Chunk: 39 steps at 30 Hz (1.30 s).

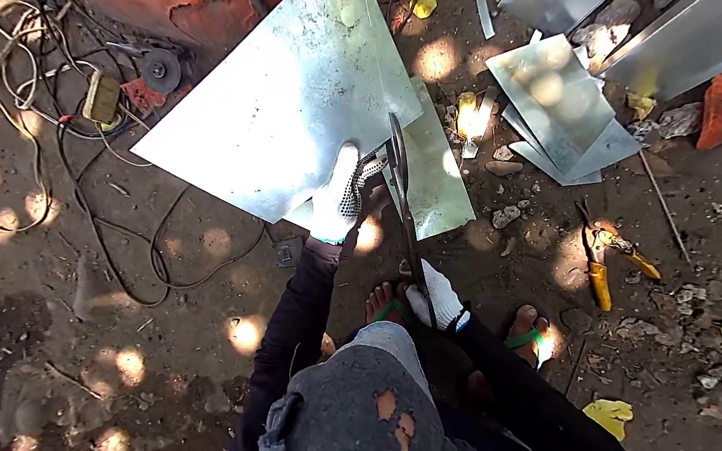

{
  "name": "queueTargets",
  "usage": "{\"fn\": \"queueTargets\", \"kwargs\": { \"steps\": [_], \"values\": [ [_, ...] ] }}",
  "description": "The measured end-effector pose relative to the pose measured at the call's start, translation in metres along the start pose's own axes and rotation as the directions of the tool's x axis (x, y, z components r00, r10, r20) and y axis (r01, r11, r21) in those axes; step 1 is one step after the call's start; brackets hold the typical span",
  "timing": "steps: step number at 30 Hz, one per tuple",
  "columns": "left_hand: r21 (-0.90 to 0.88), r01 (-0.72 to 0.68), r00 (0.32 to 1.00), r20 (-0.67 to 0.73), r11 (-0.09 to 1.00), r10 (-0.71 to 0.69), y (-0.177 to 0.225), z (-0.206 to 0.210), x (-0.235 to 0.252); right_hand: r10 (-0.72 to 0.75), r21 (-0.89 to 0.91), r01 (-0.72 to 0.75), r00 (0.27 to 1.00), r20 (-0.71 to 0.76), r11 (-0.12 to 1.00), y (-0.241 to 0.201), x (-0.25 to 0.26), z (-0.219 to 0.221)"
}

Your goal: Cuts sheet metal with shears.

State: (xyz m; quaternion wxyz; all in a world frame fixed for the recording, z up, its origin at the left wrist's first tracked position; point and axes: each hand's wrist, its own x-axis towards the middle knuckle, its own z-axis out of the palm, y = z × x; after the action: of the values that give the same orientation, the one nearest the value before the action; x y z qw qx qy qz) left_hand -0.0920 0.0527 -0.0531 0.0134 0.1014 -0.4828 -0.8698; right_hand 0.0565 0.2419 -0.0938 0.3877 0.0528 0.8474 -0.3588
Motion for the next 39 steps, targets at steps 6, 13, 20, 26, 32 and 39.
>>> {"fn": "queueTargets", "kwargs": {
  "steps": [6,13,20,26,32,39],
  "values": [
    [0.005,-0.021,0.999,0.029,1.0,0.021,-0.002,-0.007,0.002,-0.004,0.01,0.003,1.0,0.024,1.0,0.006,0.004,0.004],
    [0.04,0.026,1.0,-0.013,0.999,-0.025,-0.006,-0.009,0.0,-0.107,0.153,0.125,0.987,-0.117,0.98,0.025,0.016,0.023],
    [-0.041,-0.017,1.0,0.023,0.999,0.018,-0.017,-0.014,0.004,-0.164,0.232,0.214,0.962,-0.217,0.949,0.039,0.03,0.033],
    [0.016,-0.006,0.997,0.073,1.0,0.005,-0.01,-0.006,0.004,-0.129,0.152,0.167,0.964,-0.231,0.974,0.035,0.038,0.033],
    [0.008,-0.017,0.994,0.111,1.0,0.017,-0.011,-0.006,0.005,-0.089,0.135,0.124,0.967,-0.237,0.983,0.032,0.043,0.036],
    [0.053,-0.081,0.996,0.039,0.995,0.079,-0.017,-0.005,-0.006,-0.103,0.292,0.186,0.955,-0.28,0.938,0.03,0.031,0.031]
  ]
}}
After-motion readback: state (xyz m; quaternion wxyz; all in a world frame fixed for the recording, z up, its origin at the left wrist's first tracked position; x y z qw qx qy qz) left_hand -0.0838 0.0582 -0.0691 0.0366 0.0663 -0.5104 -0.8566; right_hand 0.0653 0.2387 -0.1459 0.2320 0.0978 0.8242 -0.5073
